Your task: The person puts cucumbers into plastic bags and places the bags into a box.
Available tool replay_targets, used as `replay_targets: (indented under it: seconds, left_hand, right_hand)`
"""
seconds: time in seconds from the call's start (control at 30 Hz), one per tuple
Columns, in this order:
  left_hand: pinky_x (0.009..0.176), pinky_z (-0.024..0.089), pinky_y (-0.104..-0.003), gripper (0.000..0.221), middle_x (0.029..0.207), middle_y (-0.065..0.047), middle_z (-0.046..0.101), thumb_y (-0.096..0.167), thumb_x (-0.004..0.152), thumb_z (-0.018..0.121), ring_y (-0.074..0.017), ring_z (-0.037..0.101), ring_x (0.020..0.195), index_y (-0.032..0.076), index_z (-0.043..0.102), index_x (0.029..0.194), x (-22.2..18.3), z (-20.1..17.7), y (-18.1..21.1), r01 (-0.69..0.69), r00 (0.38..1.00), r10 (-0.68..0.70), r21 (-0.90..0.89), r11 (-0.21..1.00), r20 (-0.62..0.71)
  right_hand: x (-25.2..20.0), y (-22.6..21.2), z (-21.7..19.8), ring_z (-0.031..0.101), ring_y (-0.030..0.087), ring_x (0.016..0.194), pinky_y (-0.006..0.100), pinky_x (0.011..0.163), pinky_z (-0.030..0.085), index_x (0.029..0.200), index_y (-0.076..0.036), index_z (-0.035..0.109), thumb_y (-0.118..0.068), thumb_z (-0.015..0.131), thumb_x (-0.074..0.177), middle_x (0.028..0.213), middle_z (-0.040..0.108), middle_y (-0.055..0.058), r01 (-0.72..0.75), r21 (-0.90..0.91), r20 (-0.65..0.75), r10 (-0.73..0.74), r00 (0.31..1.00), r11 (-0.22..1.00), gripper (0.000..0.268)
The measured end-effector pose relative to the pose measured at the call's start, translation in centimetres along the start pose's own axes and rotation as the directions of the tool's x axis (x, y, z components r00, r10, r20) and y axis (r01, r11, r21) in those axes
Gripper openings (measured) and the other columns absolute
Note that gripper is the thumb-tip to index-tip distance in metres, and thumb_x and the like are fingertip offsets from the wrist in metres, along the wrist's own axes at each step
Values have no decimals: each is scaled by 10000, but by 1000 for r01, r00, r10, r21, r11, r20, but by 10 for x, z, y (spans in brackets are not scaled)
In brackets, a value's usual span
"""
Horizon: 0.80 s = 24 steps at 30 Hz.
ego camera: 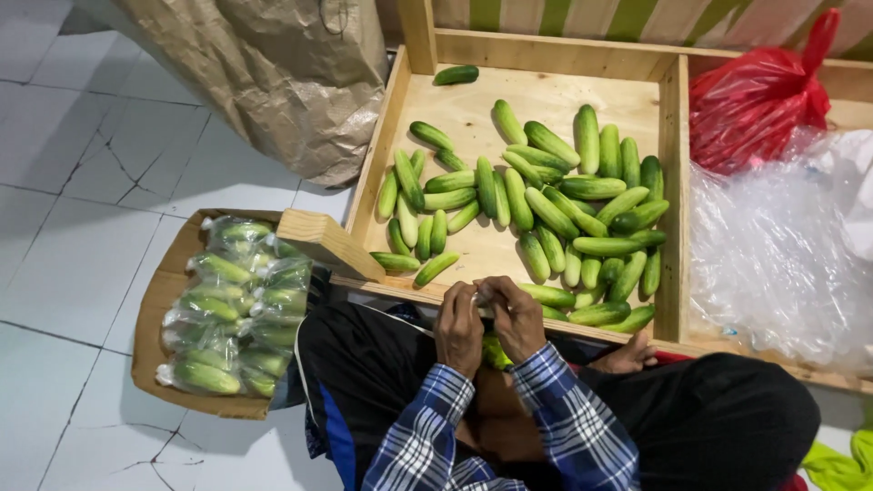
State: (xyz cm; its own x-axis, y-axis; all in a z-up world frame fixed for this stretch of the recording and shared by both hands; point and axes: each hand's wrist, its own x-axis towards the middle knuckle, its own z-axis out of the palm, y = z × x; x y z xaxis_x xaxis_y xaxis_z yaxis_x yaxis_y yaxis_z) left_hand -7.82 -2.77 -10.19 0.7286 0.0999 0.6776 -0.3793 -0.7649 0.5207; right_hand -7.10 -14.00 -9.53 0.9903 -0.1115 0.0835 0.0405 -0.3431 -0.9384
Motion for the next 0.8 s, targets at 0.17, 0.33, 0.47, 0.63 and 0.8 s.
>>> replay_targets:
  seconds: [0.17, 0.33, 0.47, 0.63, 0.8]
  left_hand:
    - [702, 636, -319, 89, 1000, -31, 720, 133, 1013, 630, -248, 758, 859, 121, 715, 1035, -11, 11, -9, 125, 985, -142, -157, 980, -101]
    - [780, 589, -354, 62, 957, -14, 737, 139, 971, 690, -247, 746, 839, 146, 736, 930, -15, 10, -14, 68, 985, -88, -134, 989, -148]
    - [748, 595, -341, 80, 942, 2, 769, 87, 872, 768, -241, 753, 831, 155, 740, 904, -21, 9, -15, 170, 978, -188, -174, 970, -91]
    - [704, 611, -375, 157, 930, -16, 782, 28, 774, 812, -275, 763, 838, 129, 736, 868, -17, 1, -20, 277, 959, -284, -276, 920, 17]
    - [654, 625, -350, 159, 937, -77, 790, -28, 752, 805, -288, 770, 823, 87, 773, 858, -16, -4, -23, 546, 838, -499, -324, 773, 222]
  right_hand:
    - [0, 23, 21, 765, 172, 886, 324, 837, 585, 970, -174, 814, -8, 731, 862, 882, 803, 55, -188, 149, -103, 204, 974, 971, 215]
    - [3, 12, 19, 755, 172, 850, 350, 808, 597, 958, -154, 835, -69, 818, 830, 844, 802, 73, -331, 162, -84, 347, 934, 930, 155]
    - [5, 3, 10, 757, 171, 783, 295, 769, 594, 977, -157, 777, -117, 897, 758, 809, 795, 80, -402, 154, -104, 420, 902, 902, 253]
    - [-2, 35, 27, 707, 115, 791, 303, 738, 590, 936, -110, 818, -89, 906, 760, 793, 789, 97, -297, 259, -137, 340, 931, 919, 198]
    - [-12, 34, 38, 703, 116, 809, 308, 744, 591, 940, -119, 846, -57, 843, 818, 854, 800, 91, -191, 288, -174, 248, 953, 938, 137]
